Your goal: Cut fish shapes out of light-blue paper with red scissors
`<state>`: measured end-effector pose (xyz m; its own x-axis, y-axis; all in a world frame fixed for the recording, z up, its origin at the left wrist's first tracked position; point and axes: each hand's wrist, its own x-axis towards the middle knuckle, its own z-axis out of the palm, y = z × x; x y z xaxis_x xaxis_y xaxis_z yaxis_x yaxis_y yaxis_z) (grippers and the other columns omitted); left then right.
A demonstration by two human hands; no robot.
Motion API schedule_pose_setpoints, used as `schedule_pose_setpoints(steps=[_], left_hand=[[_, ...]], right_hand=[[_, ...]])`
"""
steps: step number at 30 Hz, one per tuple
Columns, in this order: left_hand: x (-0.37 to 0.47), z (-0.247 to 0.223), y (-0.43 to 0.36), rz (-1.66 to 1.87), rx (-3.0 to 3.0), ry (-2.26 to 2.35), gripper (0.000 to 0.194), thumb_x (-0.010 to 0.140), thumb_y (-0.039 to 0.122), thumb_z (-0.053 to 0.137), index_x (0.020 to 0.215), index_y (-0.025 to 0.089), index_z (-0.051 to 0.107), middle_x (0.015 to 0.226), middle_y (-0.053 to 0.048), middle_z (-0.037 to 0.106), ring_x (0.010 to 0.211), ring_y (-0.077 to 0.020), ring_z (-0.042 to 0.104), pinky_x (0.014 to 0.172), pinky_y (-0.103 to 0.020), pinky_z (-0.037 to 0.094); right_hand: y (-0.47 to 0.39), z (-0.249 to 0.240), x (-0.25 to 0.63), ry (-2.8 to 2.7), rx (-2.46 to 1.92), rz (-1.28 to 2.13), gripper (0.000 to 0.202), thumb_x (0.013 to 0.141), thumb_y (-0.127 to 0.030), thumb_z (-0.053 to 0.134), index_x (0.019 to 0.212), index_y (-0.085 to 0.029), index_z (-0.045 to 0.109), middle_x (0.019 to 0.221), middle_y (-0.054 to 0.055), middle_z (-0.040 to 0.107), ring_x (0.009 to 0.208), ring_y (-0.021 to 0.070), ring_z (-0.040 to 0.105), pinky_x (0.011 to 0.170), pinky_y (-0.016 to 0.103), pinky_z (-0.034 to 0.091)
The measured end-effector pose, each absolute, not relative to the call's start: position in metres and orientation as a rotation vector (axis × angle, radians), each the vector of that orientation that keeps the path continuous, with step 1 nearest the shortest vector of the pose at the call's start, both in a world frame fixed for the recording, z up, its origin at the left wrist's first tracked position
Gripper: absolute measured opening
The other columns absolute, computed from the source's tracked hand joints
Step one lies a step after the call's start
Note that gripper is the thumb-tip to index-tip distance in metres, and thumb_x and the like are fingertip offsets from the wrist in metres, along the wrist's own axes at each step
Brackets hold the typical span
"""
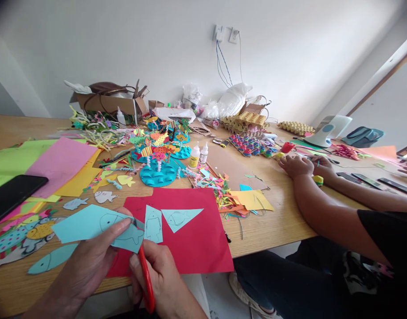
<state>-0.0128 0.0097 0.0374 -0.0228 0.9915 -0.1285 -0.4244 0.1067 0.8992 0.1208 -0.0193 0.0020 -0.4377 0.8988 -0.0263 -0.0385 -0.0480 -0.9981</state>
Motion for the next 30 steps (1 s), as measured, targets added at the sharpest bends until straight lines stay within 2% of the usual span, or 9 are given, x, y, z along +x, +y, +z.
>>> schedule_pose_setpoints(steps=[4,7,13,20,30], left_hand=[[-0.0154,0.0414,0.011,1.268,0.726,1.028,0.016,0.062,0.028,0.078,0.065,0.018,0.066,0.059,0.005,0.063,0.061,-0.0147,0.056,0.064,-0.026,0.05],[-0.0151,0.0421,0.0113,1.256,0.68,1.016,0.021,0.058,0.028,0.081,0.059,0.018,0.062,0.059,0.005,0.063,0.059,-0.0129,0.054,0.06,-0.024,0.049],[-0.0125,0.039,0.0087,1.236,0.739,1.021,0.022,0.064,0.029,0.076,0.058,0.018,0.058,0.053,0.007,0.056,0.052,-0.0102,0.047,0.047,-0.02,0.038],[-0.0121,0.0392,0.0099,1.24,0.862,1.007,0.023,0.07,0.029,0.071,0.058,0.02,0.054,0.056,0.008,0.055,0.057,-0.0112,0.047,0.057,-0.021,0.041],[-0.0107,0.0324,0.0092,1.274,0.842,0.99,0.023,0.072,0.029,0.072,0.06,0.02,0.055,0.058,0.008,0.055,0.058,-0.0112,0.047,0.059,-0.021,0.043]], right_hand=[[-0.0184,0.0064,0.1238,-1.469,-0.98,1.605,0.047,0.088,-0.061,0.044,0.071,-0.017,0.046,0.047,-0.006,0.044,0.041,0.0079,0.044,0.042,0.017,0.032],[-0.0176,0.0091,0.1248,-1.472,-0.994,1.588,0.045,0.088,-0.059,0.045,0.07,-0.018,0.044,0.048,-0.007,0.041,0.041,0.0074,0.044,0.042,0.017,0.032],[-0.0186,0.008,0.1218,-1.445,-0.992,1.561,0.046,0.088,-0.059,0.044,0.07,-0.017,0.045,0.047,-0.007,0.042,0.041,0.0076,0.043,0.043,0.017,0.033],[-0.0195,0.0045,0.1202,-1.438,-0.981,1.561,0.046,0.089,-0.059,0.043,0.076,-0.016,0.05,0.048,-0.006,0.044,0.041,0.0081,0.044,0.043,0.017,0.034],[-0.018,0.0048,0.1209,-1.437,-0.973,1.55,0.049,0.089,-0.059,0.044,0.086,-0.012,0.059,0.048,-0.006,0.044,0.04,0.0074,0.042,0.042,0.017,0.033]])
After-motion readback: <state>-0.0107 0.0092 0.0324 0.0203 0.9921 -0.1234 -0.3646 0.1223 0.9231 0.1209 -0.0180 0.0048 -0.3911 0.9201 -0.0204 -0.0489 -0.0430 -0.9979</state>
